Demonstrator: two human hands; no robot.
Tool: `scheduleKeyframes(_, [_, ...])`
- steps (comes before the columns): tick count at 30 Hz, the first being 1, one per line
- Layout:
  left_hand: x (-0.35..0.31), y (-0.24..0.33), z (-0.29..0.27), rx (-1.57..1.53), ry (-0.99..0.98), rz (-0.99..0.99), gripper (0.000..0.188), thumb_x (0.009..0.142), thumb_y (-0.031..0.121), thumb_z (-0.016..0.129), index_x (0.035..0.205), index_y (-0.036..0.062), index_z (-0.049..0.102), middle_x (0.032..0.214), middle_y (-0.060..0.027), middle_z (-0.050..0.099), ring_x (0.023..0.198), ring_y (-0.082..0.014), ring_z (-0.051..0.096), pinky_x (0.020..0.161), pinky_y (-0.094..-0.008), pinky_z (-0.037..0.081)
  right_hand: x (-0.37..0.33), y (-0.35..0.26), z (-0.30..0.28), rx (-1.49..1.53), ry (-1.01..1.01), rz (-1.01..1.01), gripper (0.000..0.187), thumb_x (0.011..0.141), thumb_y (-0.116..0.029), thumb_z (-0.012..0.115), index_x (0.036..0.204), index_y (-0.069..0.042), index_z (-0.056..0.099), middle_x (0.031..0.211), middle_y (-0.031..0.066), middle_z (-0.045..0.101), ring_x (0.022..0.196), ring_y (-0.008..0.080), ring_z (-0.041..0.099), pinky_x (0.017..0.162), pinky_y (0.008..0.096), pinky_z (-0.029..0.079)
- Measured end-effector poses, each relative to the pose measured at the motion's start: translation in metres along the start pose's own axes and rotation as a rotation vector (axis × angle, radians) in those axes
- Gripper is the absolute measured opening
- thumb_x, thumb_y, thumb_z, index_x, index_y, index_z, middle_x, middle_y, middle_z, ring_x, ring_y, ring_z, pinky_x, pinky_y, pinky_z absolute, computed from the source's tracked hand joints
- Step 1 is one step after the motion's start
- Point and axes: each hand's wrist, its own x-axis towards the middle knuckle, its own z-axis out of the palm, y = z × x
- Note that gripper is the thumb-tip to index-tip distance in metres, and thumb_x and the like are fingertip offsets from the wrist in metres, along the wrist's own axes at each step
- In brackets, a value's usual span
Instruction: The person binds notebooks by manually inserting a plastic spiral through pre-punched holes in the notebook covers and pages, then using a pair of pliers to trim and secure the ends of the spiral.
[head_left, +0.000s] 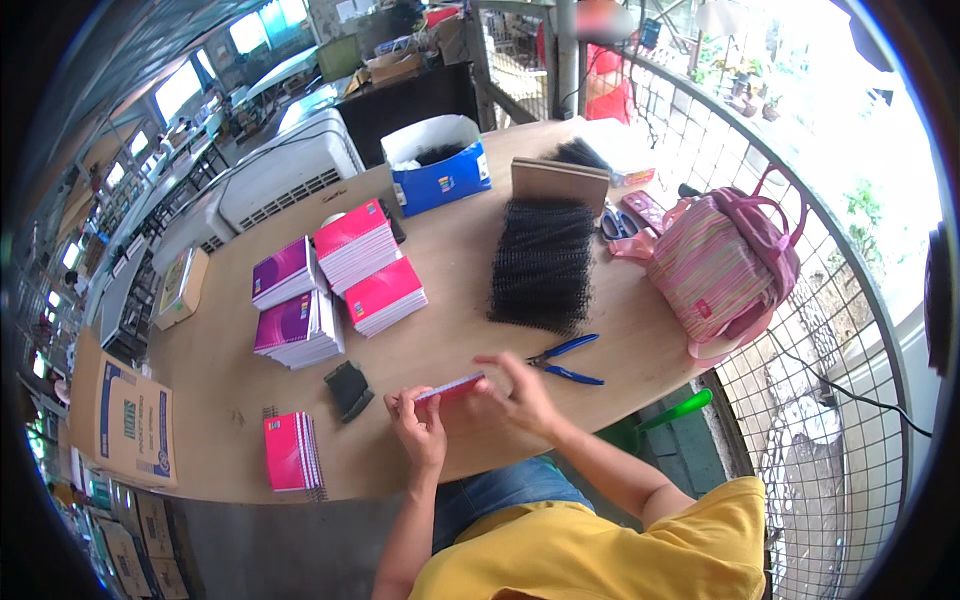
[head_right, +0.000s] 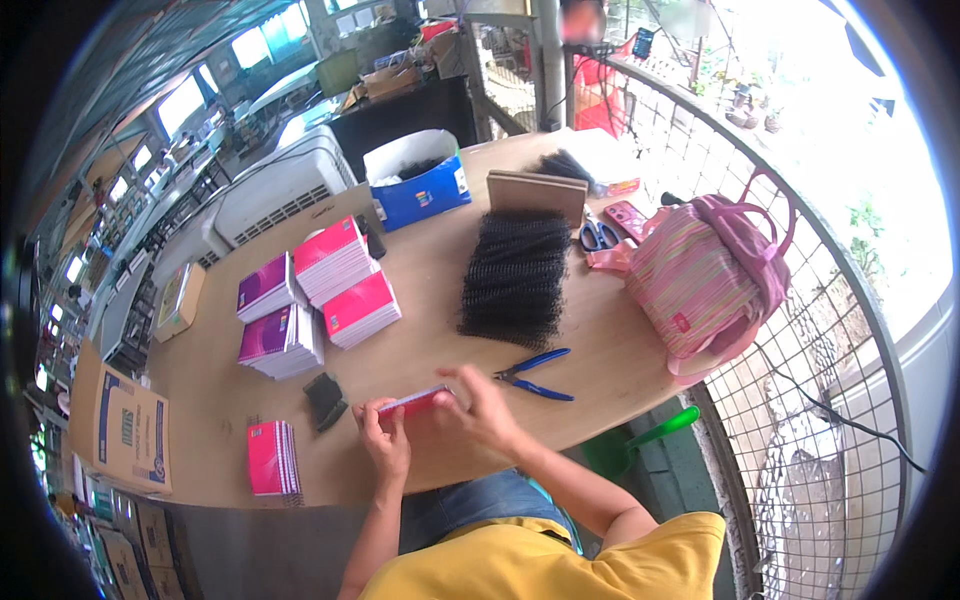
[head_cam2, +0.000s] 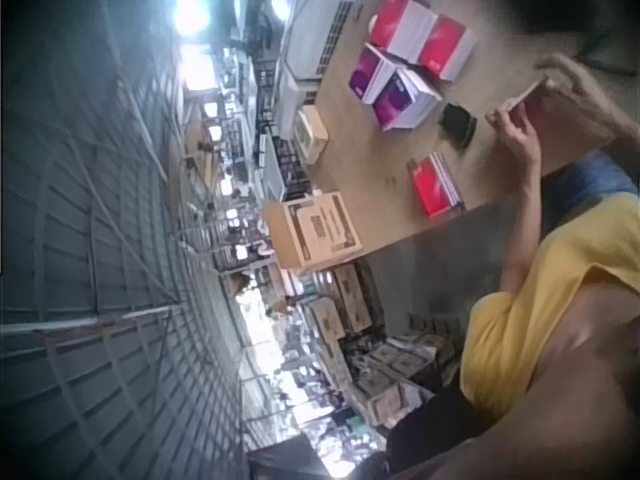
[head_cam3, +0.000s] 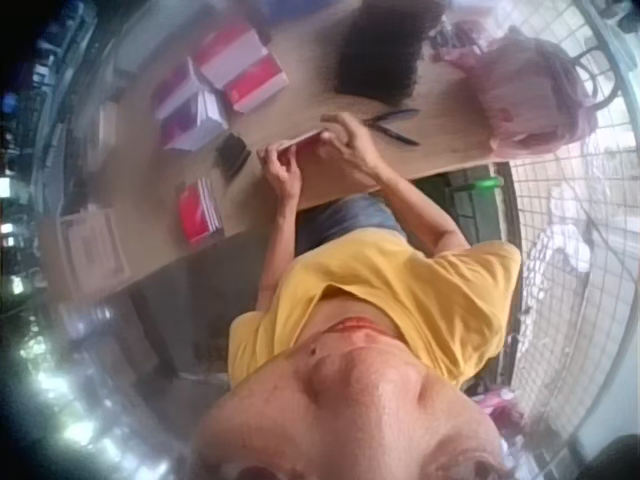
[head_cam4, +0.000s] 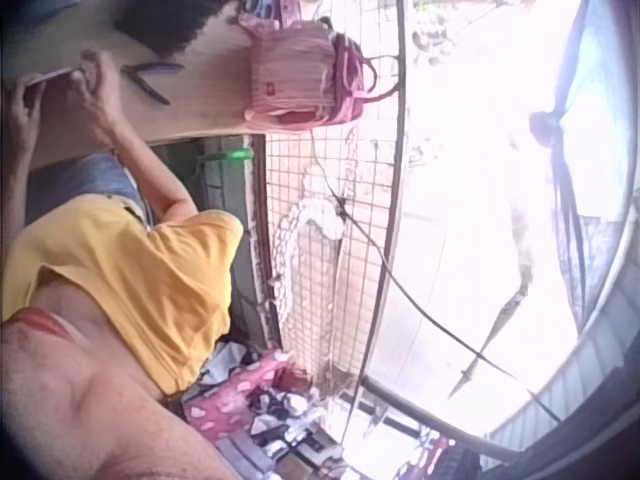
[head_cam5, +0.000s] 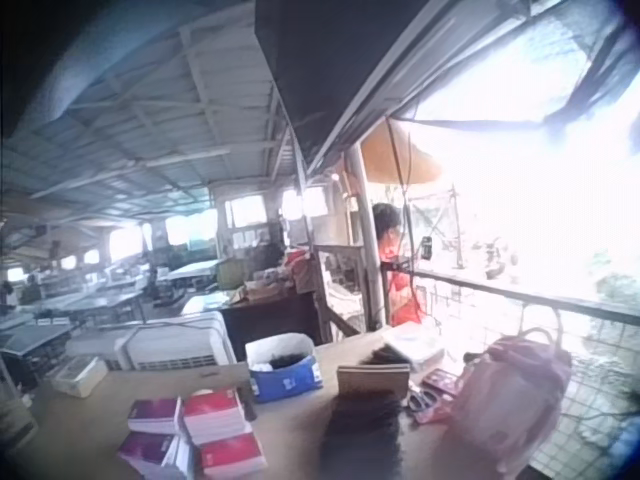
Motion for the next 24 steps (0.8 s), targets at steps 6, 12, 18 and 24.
scheduleKeyframes(6, [-0.002,-0.019,-0.01,0.035,0.128,-0.024,0.025,0.088,0.018,0.078,0.104,0.0046,0.064,0.108,-0.0158,0.053,0.101,-0.0297,0.05,0.087,-0.0428,0.044,0.038,0.051,-0.055,-0.914,0.167,-0.069,0.011,0.079,-0.007,0.065,0.09,-0.009,0.067,0.101,0.0094,0.057,0.1,0.0314,0.055,0.081,0.0465,0.046])
scheduleKeyframes(12, [0.003,-0.013,-0.008,-0.076,0.106,-0.094,0.025,0.088,0.02,0.077,0.103,0.0042,0.065,0.101,-0.013,0.053,0.101,-0.0294,0.051,0.089,-0.0433,0.043,0.039,0.065,-0.06,-1.037,0.114,-0.148,0.015,0.08,-0.009,0.067,0.094,-0.011,0.067,0.099,0.0068,0.056,0.099,0.0277,0.055,0.08,0.0438,0.043])
scheduleKeyframes(18, [0.005,-0.02,-0.009,-0.05,0.119,-0.012,0.023,0.089,0.019,0.076,0.101,0.0038,0.064,0.096,-0.0121,0.053,0.097,-0.029,0.05,0.084,-0.0425,0.044,0.043,0.071,-0.063,-1.075,0.136,-0.293,0.016,0.077,-0.009,0.067,0.093,-0.011,0.067,0.095,0.0035,0.056,0.094,0.0245,0.056,0.078,0.0416,0.042])
scheduleKeyframes(24, [0.007,-0.019,-0.011,-0.057,0.094,-0.036,0.026,0.088,0.02,0.078,0.1,0.0041,0.061,0.098,-0.0111,0.059,0.099,-0.0302,0.051,0.088,-0.0447,0.044,0.05,0.066,-0.067,-1.114,0.074,-0.312,0.014,0.075,-0.008,0.065,0.089,-0.009,0.066,0.094,0.004,0.056,0.093,0.0248,0.055,0.078,0.0416,0.041])
